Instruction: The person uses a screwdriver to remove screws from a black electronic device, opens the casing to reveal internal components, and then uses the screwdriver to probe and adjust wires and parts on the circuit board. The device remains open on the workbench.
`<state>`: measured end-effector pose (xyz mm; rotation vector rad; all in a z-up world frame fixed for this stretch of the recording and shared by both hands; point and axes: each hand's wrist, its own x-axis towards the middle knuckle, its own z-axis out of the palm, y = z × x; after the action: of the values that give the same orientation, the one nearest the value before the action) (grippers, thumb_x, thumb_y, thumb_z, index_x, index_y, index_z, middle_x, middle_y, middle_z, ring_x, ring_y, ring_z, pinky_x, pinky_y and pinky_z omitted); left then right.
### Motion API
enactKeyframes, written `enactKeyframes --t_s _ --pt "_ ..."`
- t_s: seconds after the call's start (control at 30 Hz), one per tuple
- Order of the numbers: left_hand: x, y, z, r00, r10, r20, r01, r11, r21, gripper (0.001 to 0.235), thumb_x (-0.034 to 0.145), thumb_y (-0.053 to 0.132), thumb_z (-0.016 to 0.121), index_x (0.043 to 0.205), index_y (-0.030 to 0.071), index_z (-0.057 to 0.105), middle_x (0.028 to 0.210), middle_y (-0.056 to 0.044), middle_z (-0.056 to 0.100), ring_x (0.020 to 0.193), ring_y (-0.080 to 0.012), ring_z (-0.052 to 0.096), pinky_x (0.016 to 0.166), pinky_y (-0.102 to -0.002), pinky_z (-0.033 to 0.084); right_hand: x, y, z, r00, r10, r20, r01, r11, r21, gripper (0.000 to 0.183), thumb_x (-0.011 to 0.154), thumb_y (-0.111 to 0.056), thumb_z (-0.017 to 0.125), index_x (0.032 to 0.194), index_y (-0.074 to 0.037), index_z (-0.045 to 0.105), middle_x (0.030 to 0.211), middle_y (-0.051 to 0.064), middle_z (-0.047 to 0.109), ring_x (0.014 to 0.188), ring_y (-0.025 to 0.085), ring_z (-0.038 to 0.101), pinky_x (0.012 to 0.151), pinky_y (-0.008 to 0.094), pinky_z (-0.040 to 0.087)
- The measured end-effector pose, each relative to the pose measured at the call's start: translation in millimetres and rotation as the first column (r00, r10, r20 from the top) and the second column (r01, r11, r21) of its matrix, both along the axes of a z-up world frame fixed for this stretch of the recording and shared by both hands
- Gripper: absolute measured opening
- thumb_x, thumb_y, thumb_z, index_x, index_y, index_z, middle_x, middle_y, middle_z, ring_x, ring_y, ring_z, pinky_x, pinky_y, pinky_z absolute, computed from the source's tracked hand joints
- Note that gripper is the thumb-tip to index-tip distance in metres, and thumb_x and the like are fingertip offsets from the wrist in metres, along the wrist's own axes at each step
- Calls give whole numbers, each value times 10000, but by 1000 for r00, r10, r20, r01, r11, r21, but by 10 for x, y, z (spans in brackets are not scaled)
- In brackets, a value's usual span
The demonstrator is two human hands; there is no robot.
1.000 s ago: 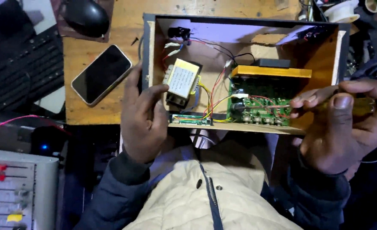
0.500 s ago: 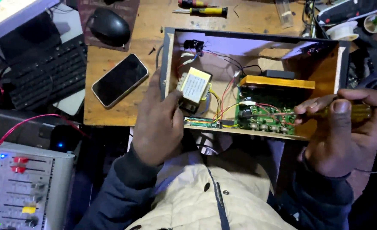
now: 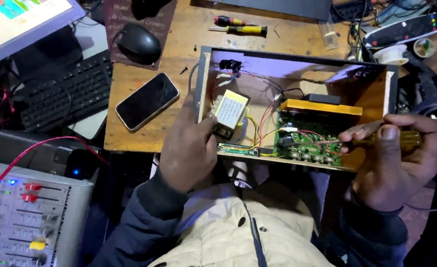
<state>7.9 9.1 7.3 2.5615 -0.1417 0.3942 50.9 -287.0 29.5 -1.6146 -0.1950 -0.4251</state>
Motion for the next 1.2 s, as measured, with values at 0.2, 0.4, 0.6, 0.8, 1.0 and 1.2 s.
enactKeyframes --t_s 0.2,0.4,0.6,0.8,1.0,1.2 --pt "18 16 -35 999 -19 31 18 999 36 177 870 -49 588 980 -70 725 1543 -431 445 1359 -624 550 988 -609 552 34 -1 -5 1000 6 22 -7 999 37 218 1232 -249 564 1283 -69 452 852 199 579 748 302 666 634 349 559" --pt "-5 23 -67 1000 -19 17 21 997 -72 288 891 -32 543 1111 -72 725 1593 -382 418 1419 -591 529 948 -619 556 28 4 14 1000 4 -10 -3 997 76 206 1200 -267 587 1259 -98 486 831 170 608 744 266 691 603 321 569" --pt "-22 3 -108 1000 1 20 1 995 -102 312 902 -17 517 1152 -30 703 1580 -348 420 1404 -568 526 1008 -605 498 72 -19 -29 998 16 59 -21 995 94 201 1173 -232 623 1228 -78 507 823 167 587 740 281 687 685 368 616" --pt "0 -24 -22 999 -4 47 13 983 -184 378 933 -47 514 1266 -73 692 1468 -329 472 1316 -517 580 1064 -565 507 45 3 24 1000 25 19 -27 993 119 213 1166 -266 616 1218 -98 497 823 171 573 723 283 692 576 333 561" --pt "-19 7 -123 998 17 63 -6 985 -170 296 953 2 551 1206 10 703 1505 -318 480 1305 -502 609 909 -559 573 71 -42 -5 997 0 77 -10 991 134 217 1172 -270 661 1234 -112 526 891 133 624 772 258 675 776 399 670" --pt "-15 17 -230 996 43 76 -27 979 -200 307 951 19 539 1196 29 724 1512 -318 482 1393 -517 546 1041 -579 528 48 -59 30 997 -72 14 66 963 263 266 1126 -312 693 1272 -170 521 991 135 643 916 311 742 761 387 648"
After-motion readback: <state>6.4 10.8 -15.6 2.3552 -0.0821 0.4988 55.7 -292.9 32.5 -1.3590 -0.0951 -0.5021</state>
